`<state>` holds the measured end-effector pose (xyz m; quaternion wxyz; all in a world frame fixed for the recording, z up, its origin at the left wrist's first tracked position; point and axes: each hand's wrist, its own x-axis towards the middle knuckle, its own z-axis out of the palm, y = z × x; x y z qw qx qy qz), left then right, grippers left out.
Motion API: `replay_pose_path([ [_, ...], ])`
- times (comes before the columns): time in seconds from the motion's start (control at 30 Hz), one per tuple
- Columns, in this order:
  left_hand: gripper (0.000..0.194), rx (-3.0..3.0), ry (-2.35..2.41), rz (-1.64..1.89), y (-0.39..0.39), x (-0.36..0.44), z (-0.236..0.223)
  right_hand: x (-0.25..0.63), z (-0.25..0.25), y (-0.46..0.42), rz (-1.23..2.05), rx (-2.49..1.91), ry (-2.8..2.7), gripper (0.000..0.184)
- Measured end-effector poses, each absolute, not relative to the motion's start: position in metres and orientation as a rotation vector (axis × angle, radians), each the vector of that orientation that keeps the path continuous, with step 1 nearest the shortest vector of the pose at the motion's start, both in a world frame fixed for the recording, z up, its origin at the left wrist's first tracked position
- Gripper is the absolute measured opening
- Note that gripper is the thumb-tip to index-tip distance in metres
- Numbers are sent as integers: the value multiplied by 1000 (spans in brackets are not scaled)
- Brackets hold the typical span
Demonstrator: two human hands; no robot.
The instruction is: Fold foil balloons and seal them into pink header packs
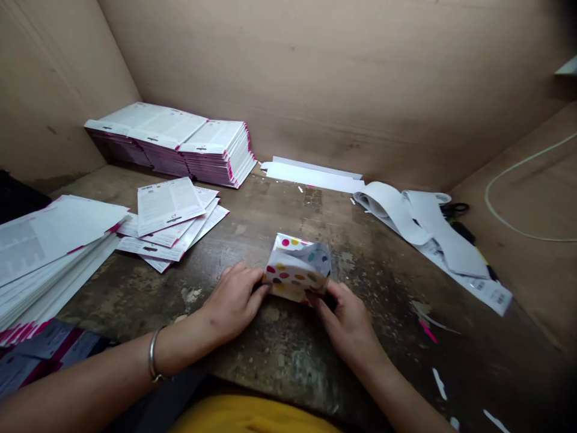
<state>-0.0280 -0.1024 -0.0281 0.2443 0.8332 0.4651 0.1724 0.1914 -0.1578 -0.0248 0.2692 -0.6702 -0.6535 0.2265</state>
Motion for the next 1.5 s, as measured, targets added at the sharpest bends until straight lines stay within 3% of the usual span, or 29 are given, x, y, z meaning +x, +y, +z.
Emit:
replay_pose_path([
  [0.2,24,2222,1369,497,-94,-19,-33,186,-25,-151,601,-1974,-1550,18],
  [0.4,30,2309,1454,398,-88,-12,-29,182,-28,-150,310,-2103,-1792,4],
  [0.5,37,2539,1486,476,-89,-11,-30,180,-28,-149,197,-2028,-1874,6],
  [0.63,33,2905,926,518,-82,-13,-35,182,-31,-150,-62,-1803,-2113,37],
  [0.77,37,2840,544,309,-70,-16,-34,196,-31,-153,241,-1666,-2443,47],
  [0.87,52,2769,549,327,-69,-14,-27,206,-28,-157,360,-1621,-2502,69],
  [1.0,62,2763,619,370,-77,-2,-21,210,-28,-155,293,-1591,-2517,65],
  [1.2,34,2893,679,361,-80,8,-23,215,-29,-151,296,-1456,-2517,74],
  [1.33,47,2830,534,423,-75,-5,-17,221,-31,-149,334,-1453,-2521,71],
  [1.5,60,2729,541,441,-69,-13,-20,210,-40,-139,273,-1498,-2357,55],
])
